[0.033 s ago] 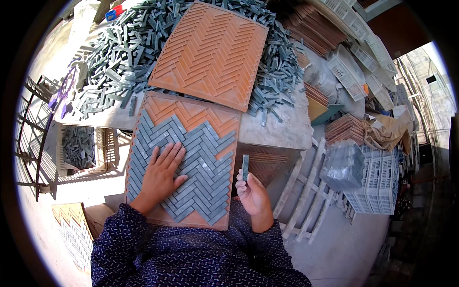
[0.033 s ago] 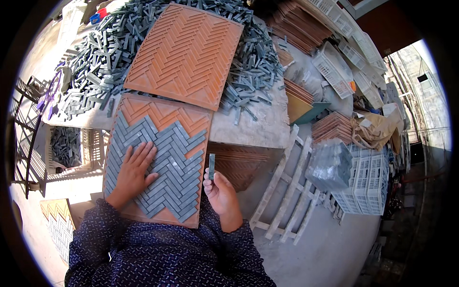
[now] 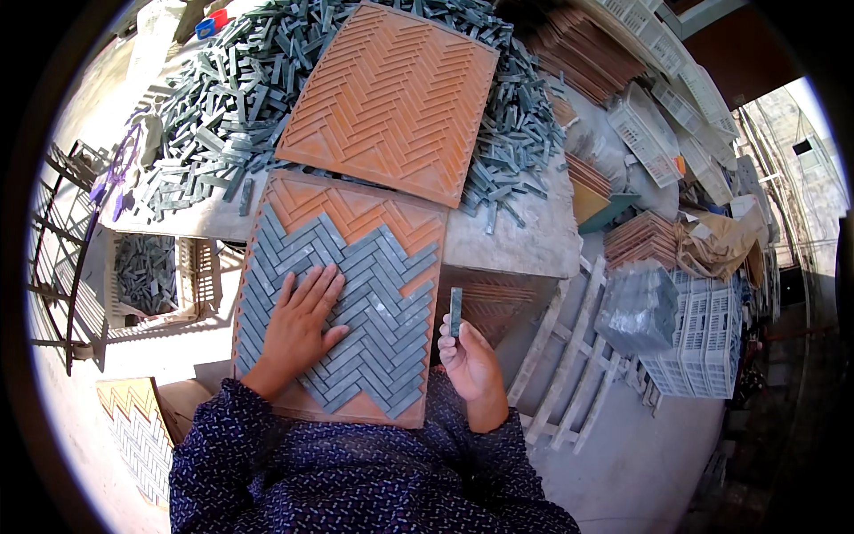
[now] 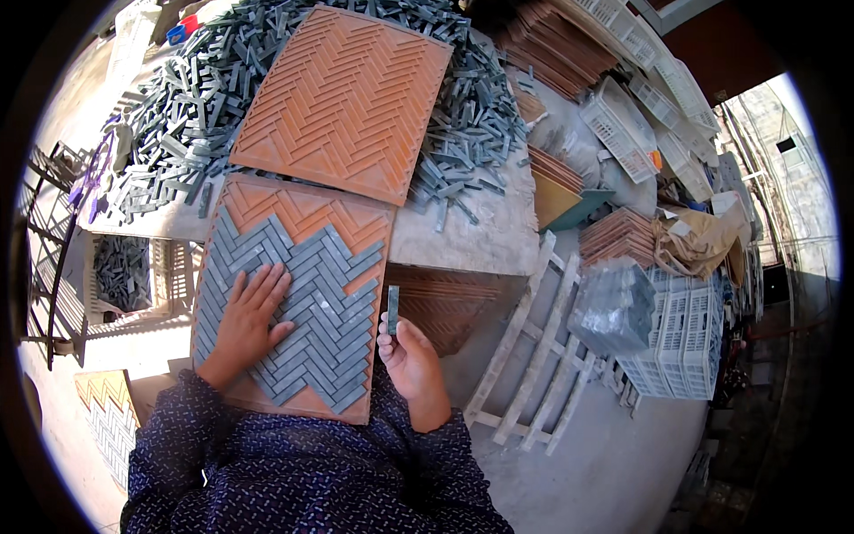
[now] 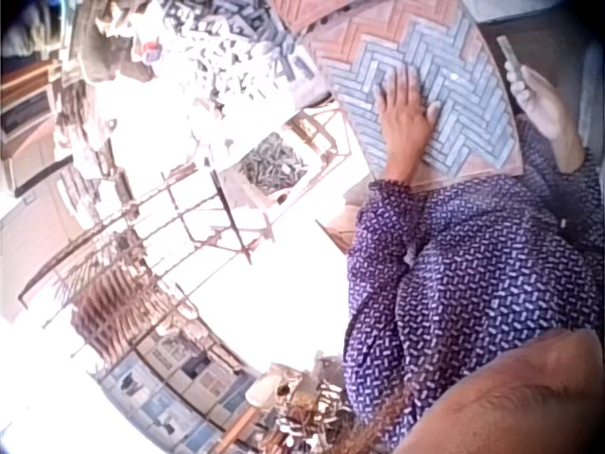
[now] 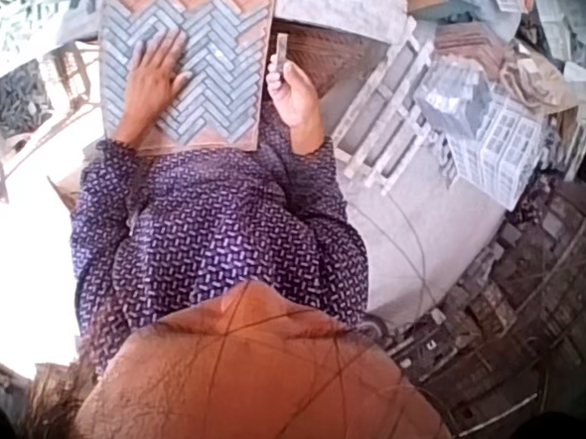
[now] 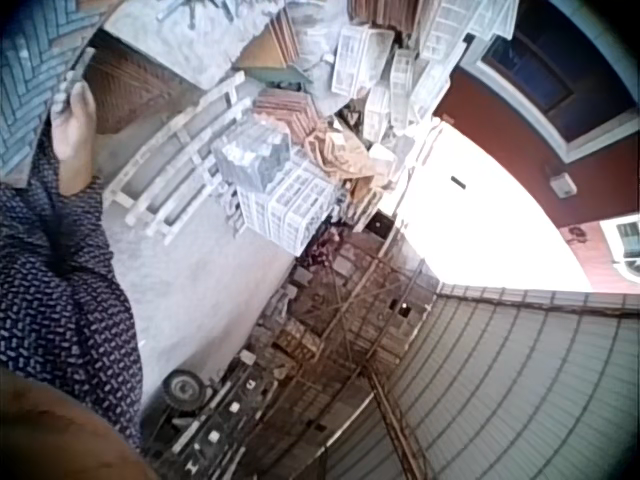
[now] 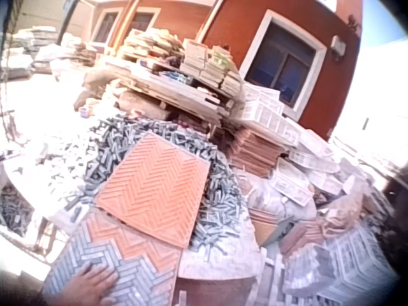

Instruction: The person arranges small rectangular tiles on a square board to form a herringbone pattern. They repeatedly pick tiles from a nearby pile, place them into the pattern, and adjust their positions. The person also flips the board over to access the other side and continues arranging tiles.

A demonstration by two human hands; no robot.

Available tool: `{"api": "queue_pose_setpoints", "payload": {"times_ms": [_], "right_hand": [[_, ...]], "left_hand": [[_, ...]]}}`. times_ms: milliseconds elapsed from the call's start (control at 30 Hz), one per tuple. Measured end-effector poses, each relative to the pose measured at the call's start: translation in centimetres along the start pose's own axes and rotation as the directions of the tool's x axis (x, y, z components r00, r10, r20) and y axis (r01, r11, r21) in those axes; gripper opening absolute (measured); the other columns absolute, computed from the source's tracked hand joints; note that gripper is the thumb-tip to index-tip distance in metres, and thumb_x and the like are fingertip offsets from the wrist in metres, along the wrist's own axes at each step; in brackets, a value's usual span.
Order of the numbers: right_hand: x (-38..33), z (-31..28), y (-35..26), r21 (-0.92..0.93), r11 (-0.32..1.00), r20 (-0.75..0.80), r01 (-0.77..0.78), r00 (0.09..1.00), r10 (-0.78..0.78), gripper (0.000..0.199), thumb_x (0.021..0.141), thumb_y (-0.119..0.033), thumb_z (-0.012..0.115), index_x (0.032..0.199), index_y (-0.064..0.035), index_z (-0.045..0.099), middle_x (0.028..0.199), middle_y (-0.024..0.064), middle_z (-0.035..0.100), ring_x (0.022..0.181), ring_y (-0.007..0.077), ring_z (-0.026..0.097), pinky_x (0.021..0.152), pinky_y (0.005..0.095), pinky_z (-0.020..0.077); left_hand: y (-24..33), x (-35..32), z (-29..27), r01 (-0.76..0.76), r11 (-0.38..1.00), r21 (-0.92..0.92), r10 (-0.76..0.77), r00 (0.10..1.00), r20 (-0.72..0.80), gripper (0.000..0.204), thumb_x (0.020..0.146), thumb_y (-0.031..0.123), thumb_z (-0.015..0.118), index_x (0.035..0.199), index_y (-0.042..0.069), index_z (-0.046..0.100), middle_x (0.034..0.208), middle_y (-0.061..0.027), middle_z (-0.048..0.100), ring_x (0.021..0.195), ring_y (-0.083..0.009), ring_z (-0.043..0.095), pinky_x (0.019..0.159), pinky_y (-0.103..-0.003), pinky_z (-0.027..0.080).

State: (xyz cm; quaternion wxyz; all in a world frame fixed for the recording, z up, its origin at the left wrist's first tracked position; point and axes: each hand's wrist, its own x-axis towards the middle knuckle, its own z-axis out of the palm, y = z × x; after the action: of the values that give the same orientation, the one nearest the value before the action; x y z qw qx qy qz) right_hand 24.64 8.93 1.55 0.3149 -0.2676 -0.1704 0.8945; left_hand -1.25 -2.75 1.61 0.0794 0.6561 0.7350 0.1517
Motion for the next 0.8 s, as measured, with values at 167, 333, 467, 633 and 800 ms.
{"api": "queue_pose_setpoints", "payload": {"times_ms": [167, 333, 467, 633, 800], "right_hand": [[-0.4, 1.1, 0.2, -0.180, 0.978, -0.015, 0.104, 0.994, -0.109, 0.029, 0.097, -0.016, 0.053, 0.118, 0.0041, 0.053, 0.096, 0.0074, 0.059, 0.080, 0.0124, 0.056, 0.070, 0.0228, 0.0476], [-0.2, 1.6, 0.1, -0.561, 0.812, -0.033, 0.162, 0.976, -0.217, 0.025, 0.094, -0.007, 0.052, 0.116, 0.0052, 0.055, 0.094, 0.0072, 0.062, 0.077, 0.0109, 0.057, 0.070, 0.0229, 0.0475], [0.5, 1.8, -0.1, -0.757, 0.616, 0.010, 0.219, 0.946, -0.324, 0.021, 0.091, -0.006, 0.058, 0.108, 0.0057, 0.060, 0.090, 0.0050, 0.064, 0.076, 0.0090, 0.057, 0.069, 0.0221, 0.0472], [1.1, 1.4, -1.1, -0.860, 0.459, 0.029, 0.222, 0.920, -0.390, 0.019, 0.089, -0.008, 0.064, 0.103, 0.0044, 0.063, 0.087, 0.0064, 0.067, 0.069, 0.0078, 0.057, 0.061, 0.0211, 0.0462], [1.9, 1.6, -1.7, -0.876, 0.407, 0.074, 0.258, 0.906, -0.416, 0.016, 0.089, -0.007, 0.063, 0.100, 0.0042, 0.063, 0.089, 0.0080, 0.067, 0.069, 0.0096, 0.059, 0.061, 0.0231, 0.0480]], "left_hand": [[0.0, 0.0, 0.1, -0.001, 1.000, 0.018, 0.001, 1.000, 0.003, 0.072, 0.082, 0.039, 0.061, 0.143, 0.009, 0.036, 0.149, -0.0086, 0.034, 0.140, -0.0242, 0.027, 0.116, -0.047, 0.013], [0.0, 0.0, -0.2, 0.002, 0.997, 0.072, -0.004, 1.000, 0.031, 0.068, 0.088, 0.046, 0.053, 0.144, 0.011, 0.035, 0.150, -0.0063, 0.032, 0.141, -0.0218, 0.026, 0.117, -0.045, 0.012], [0.0, -0.1, -0.1, 0.002, 1.000, 0.029, -0.002, 1.000, 0.010, 0.070, 0.084, 0.041, 0.058, 0.144, 0.010, 0.035, 0.150, -0.0077, 0.033, 0.141, -0.0234, 0.026, 0.117, -0.047, 0.013], [0.0, 0.0, -0.2, 0.004, 1.000, 0.008, -0.004, 1.000, 0.013, 0.071, 0.083, 0.038, 0.060, 0.143, 0.010, 0.035, 0.150, -0.0083, 0.033, 0.141, -0.0244, 0.026, 0.116, -0.048, 0.013], [0.0, -0.1, -0.1, 0.003, 1.000, -0.001, -0.003, 1.000, 0.015, 0.071, 0.083, 0.038, 0.060, 0.143, 0.009, 0.035, 0.150, -0.0086, 0.033, 0.141, -0.0249, 0.026, 0.116, -0.048, 0.013]]}}
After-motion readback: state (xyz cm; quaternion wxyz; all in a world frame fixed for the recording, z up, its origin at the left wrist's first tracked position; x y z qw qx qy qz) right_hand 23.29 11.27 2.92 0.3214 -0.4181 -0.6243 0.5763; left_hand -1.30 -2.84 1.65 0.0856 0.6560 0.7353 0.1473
